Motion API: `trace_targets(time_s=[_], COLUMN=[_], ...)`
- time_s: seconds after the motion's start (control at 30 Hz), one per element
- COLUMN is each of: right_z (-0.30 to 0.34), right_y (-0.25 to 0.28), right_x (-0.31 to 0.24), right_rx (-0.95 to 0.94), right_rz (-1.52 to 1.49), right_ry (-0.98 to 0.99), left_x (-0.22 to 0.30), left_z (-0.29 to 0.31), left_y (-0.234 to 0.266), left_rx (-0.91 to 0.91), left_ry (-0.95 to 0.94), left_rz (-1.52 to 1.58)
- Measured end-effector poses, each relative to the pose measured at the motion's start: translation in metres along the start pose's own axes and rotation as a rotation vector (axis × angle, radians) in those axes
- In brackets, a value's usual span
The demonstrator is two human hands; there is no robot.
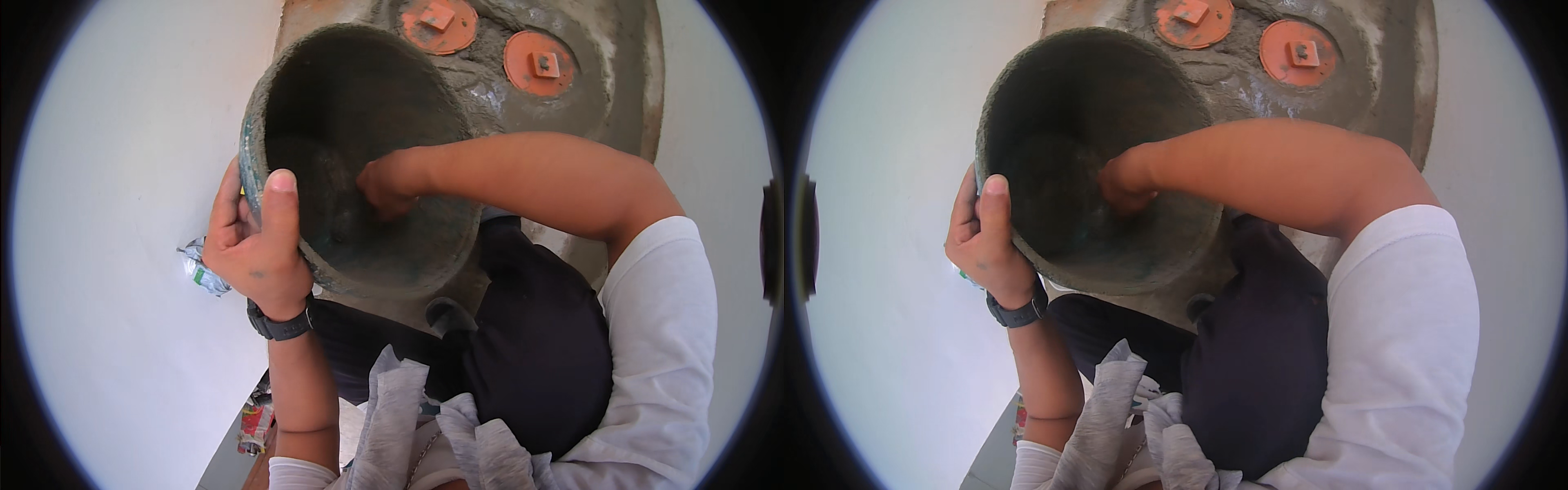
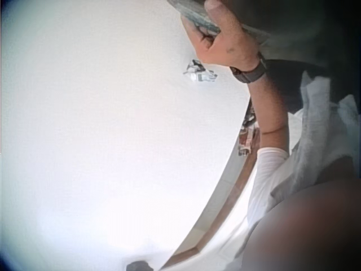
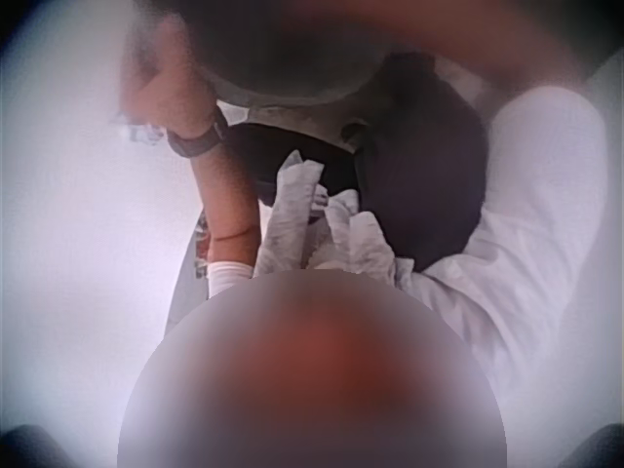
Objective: The person scoops wet cement from a bucket with a trowel and spreads it on the floor around two orange circular fixtures. They repeatedly transfer cement and smooth the surface near the fixtures.
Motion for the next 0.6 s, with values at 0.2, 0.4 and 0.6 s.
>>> trace_targets(time_s=[0.2, 0.4, 0.6], right_z=[0.051, 0.075, 0.094], right_y=[0.01, 0.012, 0.005], right_x=[0.024, 0.04, 0.058], right_rx=[-0.319, -0.486, -0.28], right_rz=[-0.958, -1.295, -1.427], right_ry=[-0.269, -0.183, -0.288], left_x=[0.0, 0.002, -0.002], left_z=[-0.008, -0.009, -0.011], left_y=[0.003, 0.0, 0.011], left_rx=[0.044, 0.026, 0.009], left_ry=[-0.041, 0.027, 0.049], left_rz=[-0.02, 0.019, 0.049])
Point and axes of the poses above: each hand's wrist, its own z-axis away from the middle knuckle, its own y-axis out of the back of the hand, x = y × z, the point moved 4 cm from there along -z, towards the middle knuckle, and after that the axes turned 11 degrees about -y, right-handed, at the moved point
